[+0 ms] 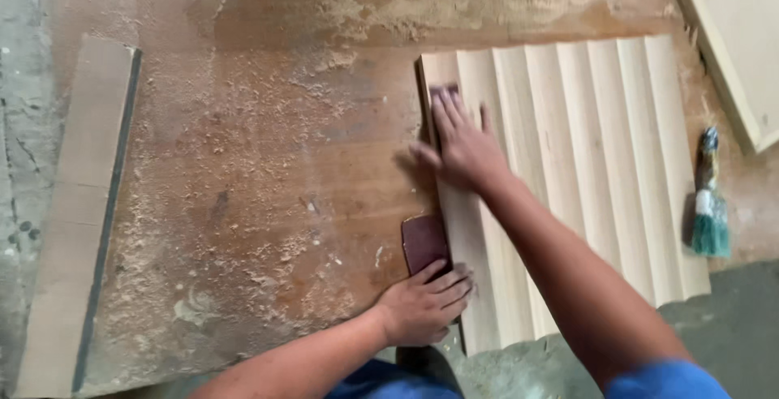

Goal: The person sands a corrugated wooden panel using a sanding block, moving along the ridges and edges. The person flips the panel and continues sanding the other side, then uses a brush to remove dust.

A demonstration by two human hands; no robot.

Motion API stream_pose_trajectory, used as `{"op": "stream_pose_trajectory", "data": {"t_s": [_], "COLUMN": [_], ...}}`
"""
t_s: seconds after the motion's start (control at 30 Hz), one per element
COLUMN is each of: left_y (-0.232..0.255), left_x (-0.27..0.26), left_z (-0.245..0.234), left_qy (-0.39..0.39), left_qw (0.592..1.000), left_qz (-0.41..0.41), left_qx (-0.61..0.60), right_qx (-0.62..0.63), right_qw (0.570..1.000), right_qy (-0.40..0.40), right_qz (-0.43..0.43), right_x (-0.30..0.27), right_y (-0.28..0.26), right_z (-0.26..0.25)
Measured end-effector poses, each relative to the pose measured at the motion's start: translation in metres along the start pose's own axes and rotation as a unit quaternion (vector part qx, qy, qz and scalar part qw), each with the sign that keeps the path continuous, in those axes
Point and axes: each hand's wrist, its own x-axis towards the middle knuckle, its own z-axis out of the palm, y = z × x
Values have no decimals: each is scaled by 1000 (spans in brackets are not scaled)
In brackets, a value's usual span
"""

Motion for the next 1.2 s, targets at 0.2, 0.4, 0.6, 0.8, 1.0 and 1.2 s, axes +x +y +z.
{"op": "stream_pose_trajectory", "data": {"t_s": [0.2, 0.4, 0.6, 0.8, 1.0, 1.2], "left_y": [-2, 0, -2, -2, -5, -3], "left_x": [3, 7, 6, 9, 6, 14], "left_z": [-5, -12, -3, -15, -4, -21], "left_qy": [52, 41, 32, 84, 20, 85], "left_qw": [998, 999, 999, 996, 998, 996], "left_qz": [-2, -15, -5, -15, 2, -12], "left_qx": [-27, -23, -14, -40, -56, -37], "right_qx": [0, -16, -9, -19, 33, 30], "right_qw": [999, 999, 999, 998, 999, 997], "right_qy": [-38, -29, -17, -13, -23, 2], "right_qz": [-17, -13, -37, -62, -26, -77], "right_x": [-34, -30, 7, -74, 47, -92], "right_y": [-12, -16, 1, -1, 4, 3], "right_z": [-14, 2, -15, 35, -35, 47]}}
